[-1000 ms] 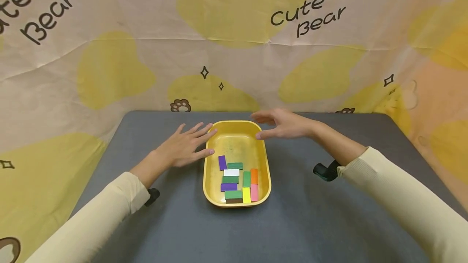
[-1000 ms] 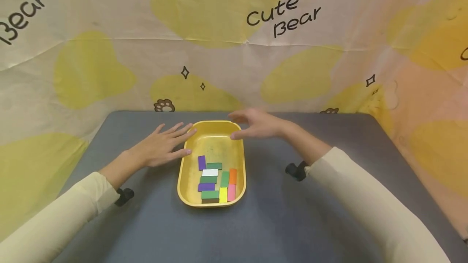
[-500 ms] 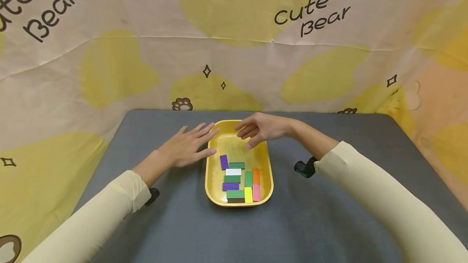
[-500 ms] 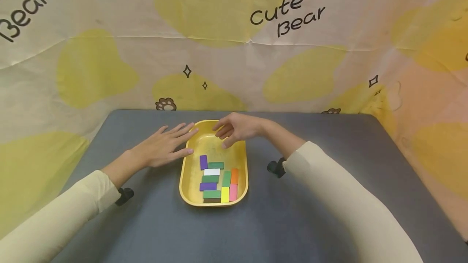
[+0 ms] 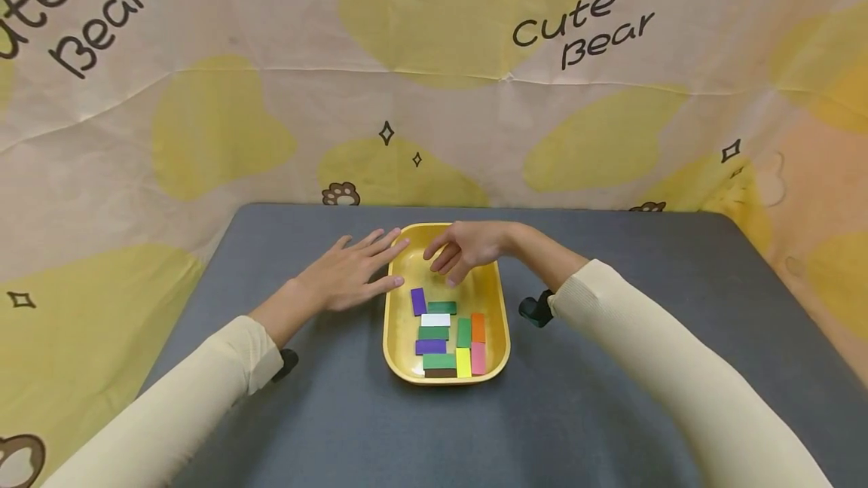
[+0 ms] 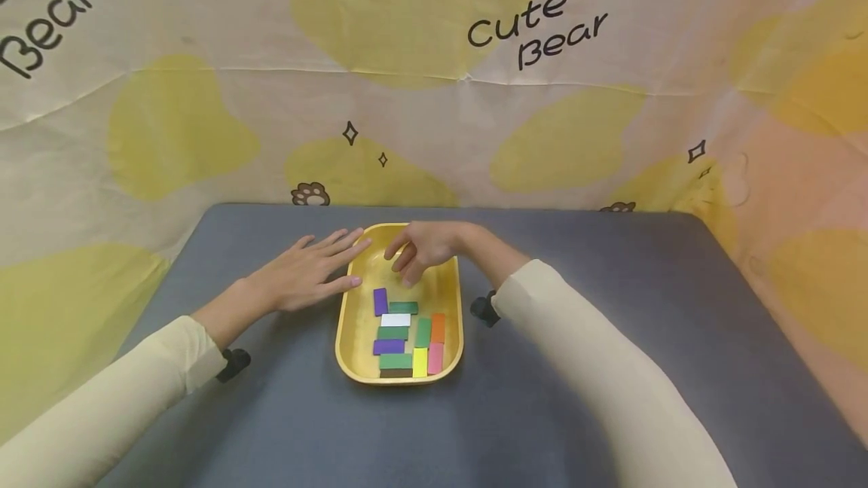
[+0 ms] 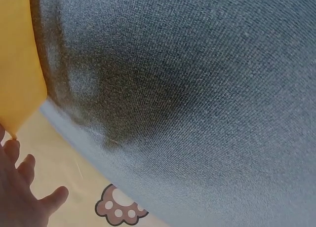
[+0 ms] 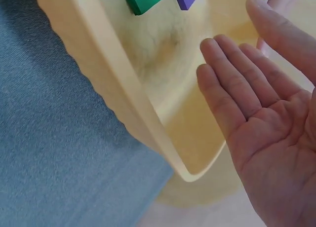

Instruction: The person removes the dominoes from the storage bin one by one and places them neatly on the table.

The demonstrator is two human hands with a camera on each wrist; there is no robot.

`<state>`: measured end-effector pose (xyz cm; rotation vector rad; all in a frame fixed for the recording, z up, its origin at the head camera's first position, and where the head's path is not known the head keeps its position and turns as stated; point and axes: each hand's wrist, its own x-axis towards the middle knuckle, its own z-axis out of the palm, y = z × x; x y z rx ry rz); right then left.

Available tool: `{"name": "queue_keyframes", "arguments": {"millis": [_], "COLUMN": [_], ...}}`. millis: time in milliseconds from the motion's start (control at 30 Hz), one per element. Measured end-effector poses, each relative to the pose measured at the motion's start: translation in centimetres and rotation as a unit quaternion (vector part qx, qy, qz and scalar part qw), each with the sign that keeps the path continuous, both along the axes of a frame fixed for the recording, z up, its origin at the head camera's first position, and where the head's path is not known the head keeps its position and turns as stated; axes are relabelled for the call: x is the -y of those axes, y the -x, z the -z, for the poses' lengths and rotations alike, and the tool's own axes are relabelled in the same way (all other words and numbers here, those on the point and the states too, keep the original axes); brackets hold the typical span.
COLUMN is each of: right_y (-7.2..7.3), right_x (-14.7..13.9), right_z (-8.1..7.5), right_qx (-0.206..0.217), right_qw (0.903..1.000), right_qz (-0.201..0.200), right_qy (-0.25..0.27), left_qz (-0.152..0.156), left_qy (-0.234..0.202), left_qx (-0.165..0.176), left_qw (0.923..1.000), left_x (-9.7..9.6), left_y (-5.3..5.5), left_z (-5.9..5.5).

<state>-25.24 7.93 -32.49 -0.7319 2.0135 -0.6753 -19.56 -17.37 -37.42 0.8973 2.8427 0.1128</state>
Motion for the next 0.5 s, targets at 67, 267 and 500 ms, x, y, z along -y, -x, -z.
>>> {"name": "queue_keyframes", "arguments": {"millis": [67,267,500], "right_y": [0.1,0.6,0.7], "right_x": [0.2,0.8,2.3], "right_z": [0.3,0.8,1.4], "right_qx": [0.009,0.014,0.0], "right_qw": [0.9999,0.9993,0.9989], "right_qz": [0.003,0.004,-0.018], "right_qy": [-0.012,-0.035,-0.043], "left_qz": [0.0,0.004,0.008], "left_qy": [-0.001,-0.001,-0.003], "left_qx": [0.003,0.0,-0.005], "left_qw": [1.0,1.0,1.0], "left_x": [0.0,0.0,0.1], "left_y": [0.0,0.1,0.1], "left_z": [0.0,0.0,0.0]}}
